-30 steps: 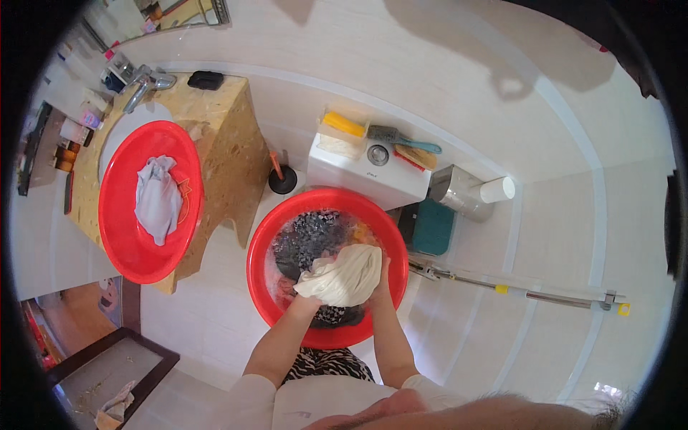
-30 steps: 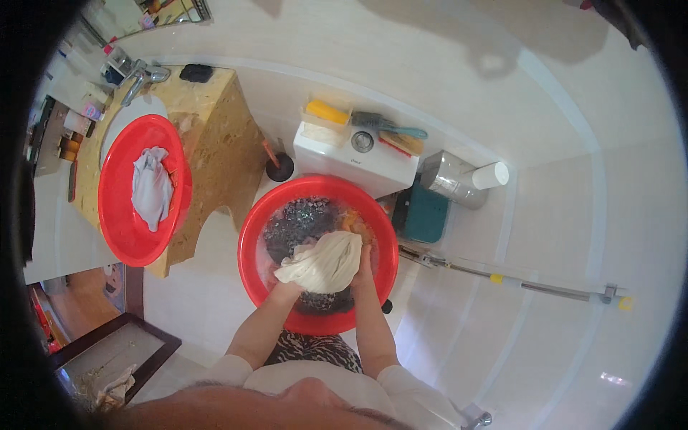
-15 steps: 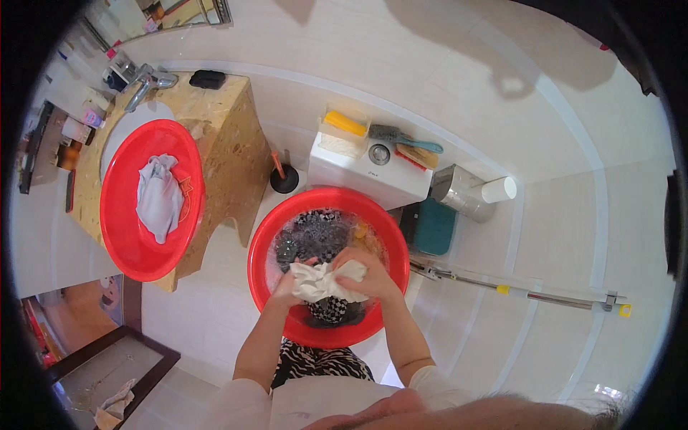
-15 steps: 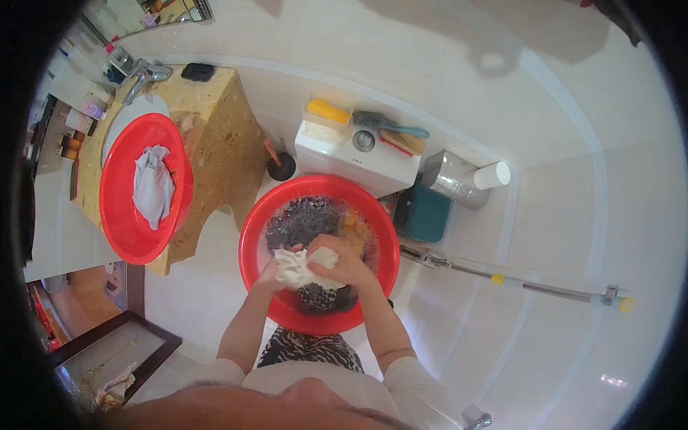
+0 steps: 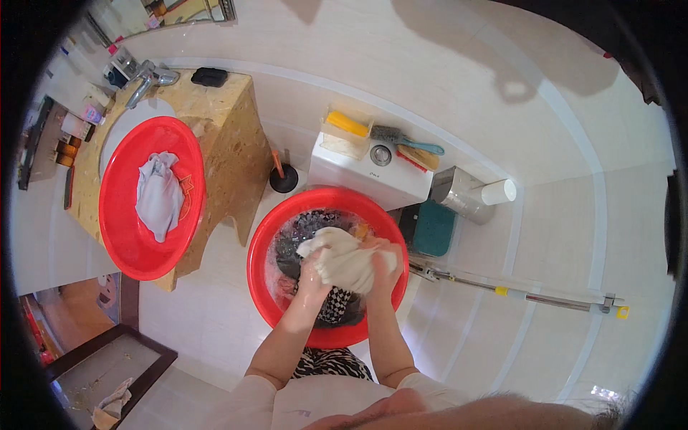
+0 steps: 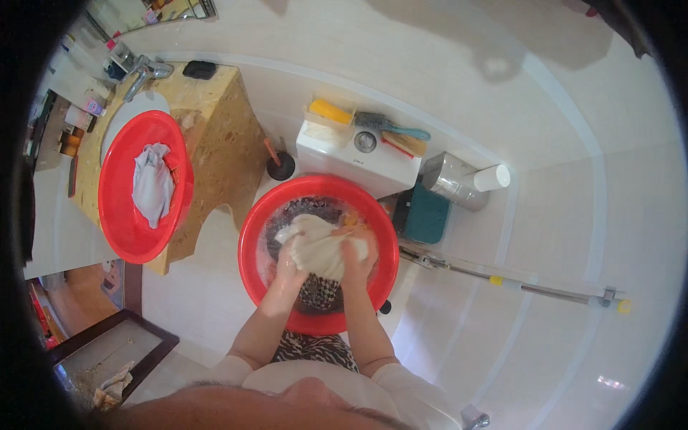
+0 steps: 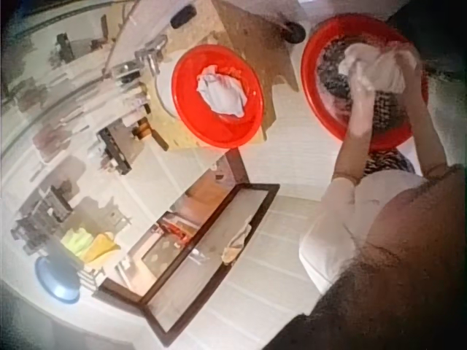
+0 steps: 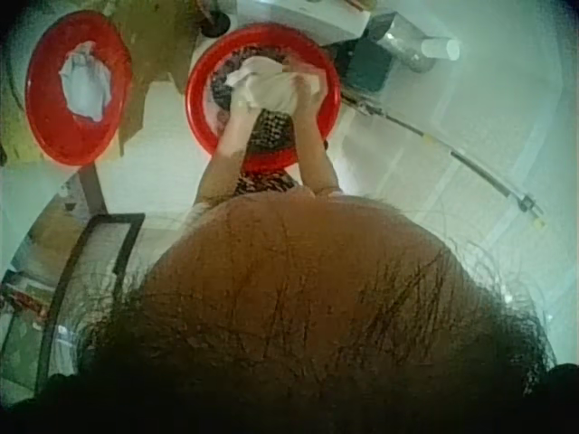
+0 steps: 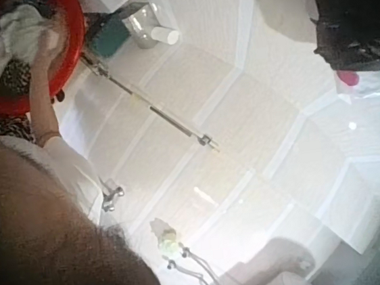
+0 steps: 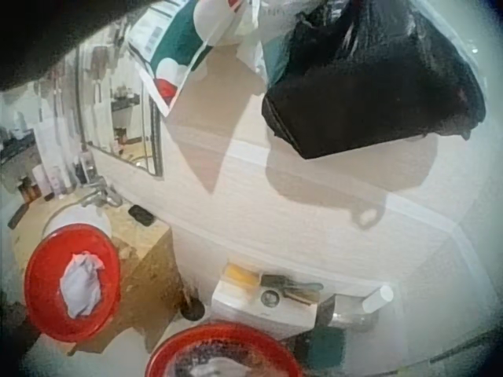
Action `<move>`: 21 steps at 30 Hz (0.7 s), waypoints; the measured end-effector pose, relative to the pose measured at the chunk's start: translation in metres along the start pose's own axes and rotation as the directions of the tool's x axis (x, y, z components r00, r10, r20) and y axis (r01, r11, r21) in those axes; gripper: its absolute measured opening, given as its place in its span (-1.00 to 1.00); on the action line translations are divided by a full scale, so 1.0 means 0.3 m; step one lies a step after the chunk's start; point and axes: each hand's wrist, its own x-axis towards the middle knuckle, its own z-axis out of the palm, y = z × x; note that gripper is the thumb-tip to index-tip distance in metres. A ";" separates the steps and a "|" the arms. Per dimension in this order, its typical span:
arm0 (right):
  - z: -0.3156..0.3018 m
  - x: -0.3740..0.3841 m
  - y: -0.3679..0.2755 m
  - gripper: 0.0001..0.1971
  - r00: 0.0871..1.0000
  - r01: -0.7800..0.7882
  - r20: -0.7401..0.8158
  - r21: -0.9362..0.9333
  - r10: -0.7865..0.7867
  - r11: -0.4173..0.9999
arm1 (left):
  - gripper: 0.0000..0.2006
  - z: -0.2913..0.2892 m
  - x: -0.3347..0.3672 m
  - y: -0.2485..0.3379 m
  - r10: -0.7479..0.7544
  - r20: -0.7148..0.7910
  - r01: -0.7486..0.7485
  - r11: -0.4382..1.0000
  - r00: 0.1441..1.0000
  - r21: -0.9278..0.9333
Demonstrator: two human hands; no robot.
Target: Hand washing clothes in a red plastic basin in a bathroom.
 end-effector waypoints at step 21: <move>-0.021 0.295 0.252 -0.85 0.414 -0.671 0.463 -0.427 0.784 0.606 | -0.70 0.080 -0.038 0.007 0.054 0.977 -0.844 -0.495 0.206 0.206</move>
